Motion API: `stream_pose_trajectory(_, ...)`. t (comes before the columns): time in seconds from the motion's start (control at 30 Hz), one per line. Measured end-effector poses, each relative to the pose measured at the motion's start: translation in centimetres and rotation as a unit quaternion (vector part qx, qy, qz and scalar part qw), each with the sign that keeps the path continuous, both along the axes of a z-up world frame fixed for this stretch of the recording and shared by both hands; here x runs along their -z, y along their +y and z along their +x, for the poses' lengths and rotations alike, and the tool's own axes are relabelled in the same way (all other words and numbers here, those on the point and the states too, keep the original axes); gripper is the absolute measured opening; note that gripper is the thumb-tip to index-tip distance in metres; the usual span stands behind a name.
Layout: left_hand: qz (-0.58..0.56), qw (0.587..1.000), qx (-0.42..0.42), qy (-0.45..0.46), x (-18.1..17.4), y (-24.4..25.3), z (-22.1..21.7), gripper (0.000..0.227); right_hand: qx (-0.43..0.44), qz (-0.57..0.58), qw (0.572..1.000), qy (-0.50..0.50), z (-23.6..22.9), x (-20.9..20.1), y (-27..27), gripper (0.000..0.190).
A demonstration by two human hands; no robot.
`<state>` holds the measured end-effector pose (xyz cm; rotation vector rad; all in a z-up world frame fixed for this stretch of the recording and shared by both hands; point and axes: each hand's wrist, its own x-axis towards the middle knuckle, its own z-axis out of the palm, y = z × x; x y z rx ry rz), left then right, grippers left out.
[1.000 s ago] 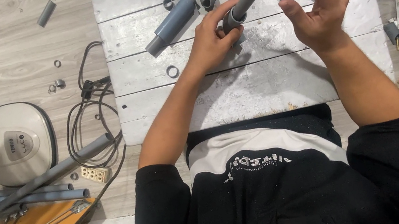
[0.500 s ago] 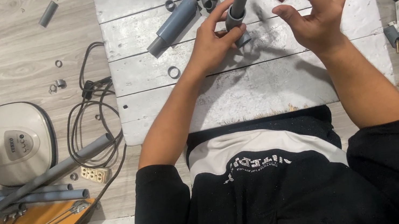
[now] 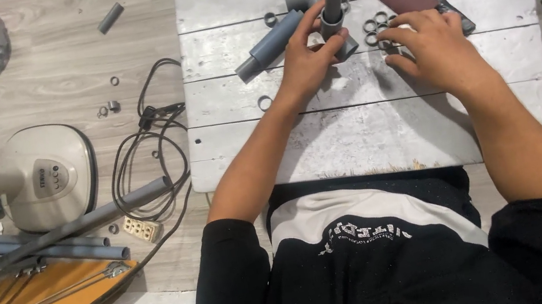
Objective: The person assembles gray PVC pipe fittings on a white table. They connect a straight pipe to an elbow joint and then attach a multi-hole connector to the end of the pipe. The person handles the components by hand, aligning and pushing them together to form a structure.
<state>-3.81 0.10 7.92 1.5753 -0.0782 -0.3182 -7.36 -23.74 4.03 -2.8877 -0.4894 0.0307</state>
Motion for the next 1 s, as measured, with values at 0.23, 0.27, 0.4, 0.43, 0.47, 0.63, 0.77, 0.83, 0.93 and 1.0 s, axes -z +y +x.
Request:
stream_pose_trajectory(0.23,-0.018,1.0,0.007,0.003,1.0,-0.1,0.3,0.052,0.019,-0.026,0.999,0.008,0.0,-0.5,0.4,0.037)
stream_pose_trajectory(0.27,-0.018,1.0,0.002,0.002,1.4,-0.2,0.5,0.052,0.013,-0.026,1.0,0.007,0.0,-0.6,0.4,0.037)
stream_pose_trajectory(0.4,-0.029,0.999,-0.015,-0.002,2.8,-0.1,1.1,0.051,0.004,-0.043,0.999,-0.005,-0.1,0.1,0.3,0.039)
stream_pose_trajectory(0.43,-0.03,0.999,-0.014,-0.004,3.0,-0.2,1.2,0.053,0.005,-0.04,0.999,-0.015,0.0,0.6,0.1,0.038)
stream_pose_trajectory(0.47,-0.03,0.999,-0.019,-0.004,2.5,0.0,1.1,0.053,0.0,-0.04,0.999,-0.016,0.0,0.9,0.0,0.038)
stream_pose_trajectory(0.63,-0.062,0.997,-0.013,0.046,1.2,0.0,0.7,0.055,-0.019,-0.027,0.997,-0.073,-0.1,1.8,-0.6,0.032)
stream_pose_trajectory(0.77,-0.069,0.996,-0.018,0.056,1.3,0.0,0.8,0.055,-0.029,-0.05,0.992,-0.109,-0.3,1.8,-0.5,0.028)
stream_pose_trajectory(0.83,-0.078,0.995,-0.014,0.061,1.4,0.0,0.9,0.058,-0.026,-0.025,0.993,-0.108,-0.3,1.6,-0.4,0.037)
stream_pose_trajectory(0.93,-0.075,0.995,-0.009,0.058,1.3,0.1,0.8,0.058,-0.002,-0.039,0.998,-0.05,0.0,1.3,-0.2,0.04)
stream_pose_trajectory(1.0,-0.075,0.996,-0.006,0.055,1.4,0.1,0.9,0.057,-0.005,-0.034,0.998,-0.05,-0.2,0.8,0.0,0.039)
